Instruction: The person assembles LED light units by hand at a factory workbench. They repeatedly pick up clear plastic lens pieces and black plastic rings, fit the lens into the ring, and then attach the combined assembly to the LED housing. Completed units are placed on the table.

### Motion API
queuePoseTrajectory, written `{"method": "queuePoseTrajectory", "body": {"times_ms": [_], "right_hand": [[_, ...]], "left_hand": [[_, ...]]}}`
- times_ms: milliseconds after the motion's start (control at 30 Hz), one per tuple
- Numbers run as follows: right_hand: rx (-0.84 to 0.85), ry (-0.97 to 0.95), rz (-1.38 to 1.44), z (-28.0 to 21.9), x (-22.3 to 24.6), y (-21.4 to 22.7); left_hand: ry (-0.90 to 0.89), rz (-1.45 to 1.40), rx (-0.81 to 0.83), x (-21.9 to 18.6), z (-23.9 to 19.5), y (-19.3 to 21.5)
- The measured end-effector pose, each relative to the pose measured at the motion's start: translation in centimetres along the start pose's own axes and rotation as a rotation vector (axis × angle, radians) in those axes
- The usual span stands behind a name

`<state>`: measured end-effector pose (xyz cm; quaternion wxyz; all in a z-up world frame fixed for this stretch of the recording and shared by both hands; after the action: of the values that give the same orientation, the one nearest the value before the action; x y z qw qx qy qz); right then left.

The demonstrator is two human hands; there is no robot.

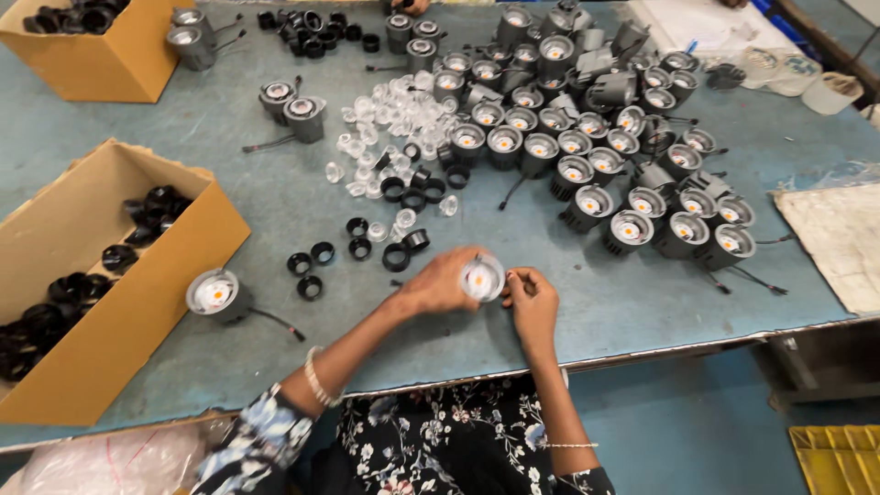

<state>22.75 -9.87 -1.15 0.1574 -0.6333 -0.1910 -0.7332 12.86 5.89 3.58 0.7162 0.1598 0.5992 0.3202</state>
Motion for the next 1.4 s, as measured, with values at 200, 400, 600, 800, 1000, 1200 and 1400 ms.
{"method": "queuePoseTrajectory", "body": {"times_ms": [200,400,600,800,1000,1200,1400], "right_hand": [[0.032,0.007,-0.021,-0.3,0.6,-0.4],[0.039,0.033,-0.073,-0.7,0.7,-0.3],[0.048,0.049,-0.086,-0.6,0.2,-0.2],[0.042,0.033,-0.102,-0.5,-0.3,-0.2],[0.036,0.042,-0.104,-0.7,0.3,-0.4],[0.010,0.028,-0.147,-1.0,0.9,-0.6],[0.014,0.066,-0.200,-1.2,1.2,-0.7]], "left_hand": [[0.191,-0.150,0.163,-2.0,-9.3,2.1],[-0.114,0.264,-0.261,-6.3,-13.3,3.9],[-0.169,0.491,-0.301,-6.7,-14.9,2.6],[-0.210,0.364,-0.282,-5.2,-15.0,2.5],[-0.133,-0.008,-0.348,-4.2,-15.5,3.2],[0.165,-0.182,-0.244,-2.8,-14.8,2.8],[0.141,-0.082,-0.213,-2.8,-14.6,3.0]]}}
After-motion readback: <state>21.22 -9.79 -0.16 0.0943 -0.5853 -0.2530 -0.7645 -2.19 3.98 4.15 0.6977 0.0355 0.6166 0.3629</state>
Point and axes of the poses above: each hand's wrist, its own z-axis towards the middle knuckle, its own y-axis out of the back of the hand, x = y × z, the point moved 6 cm from there along z, towards the middle knuckle, and after that the axes turned 3 degrees about -y, right-handed, at the moved point
